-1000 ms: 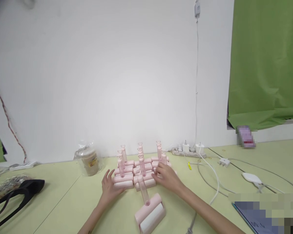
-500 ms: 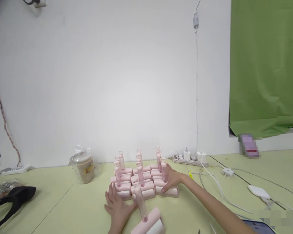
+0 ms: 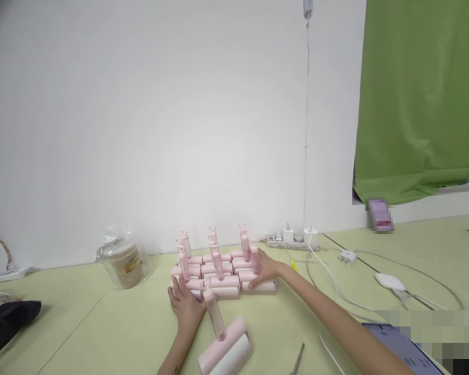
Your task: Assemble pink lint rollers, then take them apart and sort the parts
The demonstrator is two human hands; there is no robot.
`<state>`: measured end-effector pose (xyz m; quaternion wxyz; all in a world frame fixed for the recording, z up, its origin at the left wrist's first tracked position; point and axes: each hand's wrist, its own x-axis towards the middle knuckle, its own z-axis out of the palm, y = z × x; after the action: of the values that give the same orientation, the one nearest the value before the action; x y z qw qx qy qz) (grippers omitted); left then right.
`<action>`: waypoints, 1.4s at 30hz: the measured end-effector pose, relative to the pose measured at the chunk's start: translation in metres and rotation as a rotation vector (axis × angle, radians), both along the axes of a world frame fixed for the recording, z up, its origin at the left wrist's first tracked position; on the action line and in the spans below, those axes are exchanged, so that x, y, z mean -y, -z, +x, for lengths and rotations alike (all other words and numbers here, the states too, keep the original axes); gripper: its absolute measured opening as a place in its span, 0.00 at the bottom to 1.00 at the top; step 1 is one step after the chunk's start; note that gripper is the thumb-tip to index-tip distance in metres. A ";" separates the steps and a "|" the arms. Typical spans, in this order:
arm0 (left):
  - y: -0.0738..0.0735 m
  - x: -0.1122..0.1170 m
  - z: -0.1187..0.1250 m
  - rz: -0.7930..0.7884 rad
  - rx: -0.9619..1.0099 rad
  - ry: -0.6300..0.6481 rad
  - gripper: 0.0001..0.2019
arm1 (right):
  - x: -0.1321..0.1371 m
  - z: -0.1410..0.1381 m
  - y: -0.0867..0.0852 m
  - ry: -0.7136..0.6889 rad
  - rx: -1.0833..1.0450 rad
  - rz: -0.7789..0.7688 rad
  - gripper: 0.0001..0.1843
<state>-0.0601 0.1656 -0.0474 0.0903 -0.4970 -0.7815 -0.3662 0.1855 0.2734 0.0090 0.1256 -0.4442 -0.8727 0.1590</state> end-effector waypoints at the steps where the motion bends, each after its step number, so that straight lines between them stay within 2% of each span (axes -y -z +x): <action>1: -0.002 -0.002 0.001 0.009 0.024 0.025 0.48 | 0.002 0.000 -0.002 0.040 -0.012 0.023 0.67; 3: -0.007 -0.003 -0.003 0.010 0.064 0.077 0.50 | 0.013 0.003 -0.009 0.123 -0.051 0.088 0.68; 6: -0.017 0.006 -0.020 0.000 0.075 0.203 0.53 | 0.049 0.013 -0.028 0.190 -0.143 0.240 0.65; 7: -0.020 0.015 -0.028 0.009 0.078 0.259 0.53 | 0.064 0.016 -0.036 0.190 -0.179 0.300 0.61; 9: -0.024 0.040 -0.043 0.040 0.152 0.397 0.46 | 0.099 0.019 -0.051 0.150 -0.262 0.427 0.45; 10: -0.025 0.056 -0.049 0.015 0.185 0.456 0.42 | 0.116 0.018 -0.057 0.070 -0.334 0.519 0.36; 11: -0.025 0.072 -0.051 -0.069 0.282 0.584 0.41 | 0.133 0.015 -0.061 -0.026 -0.368 0.552 0.29; 13: -0.023 0.103 -0.048 -0.307 0.451 0.790 0.42 | 0.161 0.005 -0.063 -0.215 -0.315 0.466 0.19; 14: -0.022 0.115 -0.043 -0.390 0.507 0.845 0.43 | 0.172 -0.001 -0.061 -0.289 -0.235 0.378 0.15; 15: -0.021 0.124 -0.036 -0.438 0.538 0.855 0.43 | 0.181 -0.006 -0.057 -0.328 -0.147 0.295 0.12; 17: -0.022 0.134 -0.020 -0.460 0.526 0.816 0.38 | 0.193 -0.013 -0.043 -0.306 -0.010 0.179 0.12; 19: -0.024 0.134 -0.009 -0.448 0.469 0.789 0.30 | 0.198 -0.011 -0.027 -0.208 0.062 0.110 0.18; 21: -0.025 0.128 -0.006 -0.436 0.419 0.818 0.25 | 0.199 -0.002 -0.012 -0.142 0.098 0.048 0.22; 22: -0.024 0.125 -0.007 -0.427 0.402 0.837 0.24 | 0.199 0.005 -0.007 -0.131 0.106 0.021 0.21; 24: -0.018 0.120 -0.013 -0.387 0.390 0.853 0.25 | 0.199 0.020 0.001 -0.117 0.095 0.007 0.13; 26: -0.009 0.116 -0.019 -0.321 0.436 0.860 0.29 | 0.198 0.037 0.005 -0.077 0.077 0.038 0.06; 29: 0.004 0.114 -0.023 -0.234 0.564 0.904 0.32 | 0.193 0.059 0.007 0.054 0.114 0.100 0.07; 32: 0.010 0.114 -0.023 -0.221 0.592 0.893 0.29 | 0.188 0.063 -0.002 0.136 0.088 0.137 0.11; 35: 0.010 0.116 -0.020 -0.255 0.571 0.834 0.28 | 0.188 0.035 -0.017 0.073 -0.075 0.103 0.21; 39: 0.007 0.120 -0.012 -0.228 0.474 0.815 0.26 | 0.187 -0.033 -0.028 0.018 -0.286 -0.003 0.35; 42: 0.003 0.122 -0.014 -0.207 0.334 0.830 0.24 | 0.181 -0.066 -0.030 0.071 -0.489 -0.034 0.14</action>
<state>-0.0741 0.0440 -0.0506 -0.2415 -0.7083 -0.5528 -0.3666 0.1198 0.0925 0.0388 0.3309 -0.4249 -0.7975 0.2719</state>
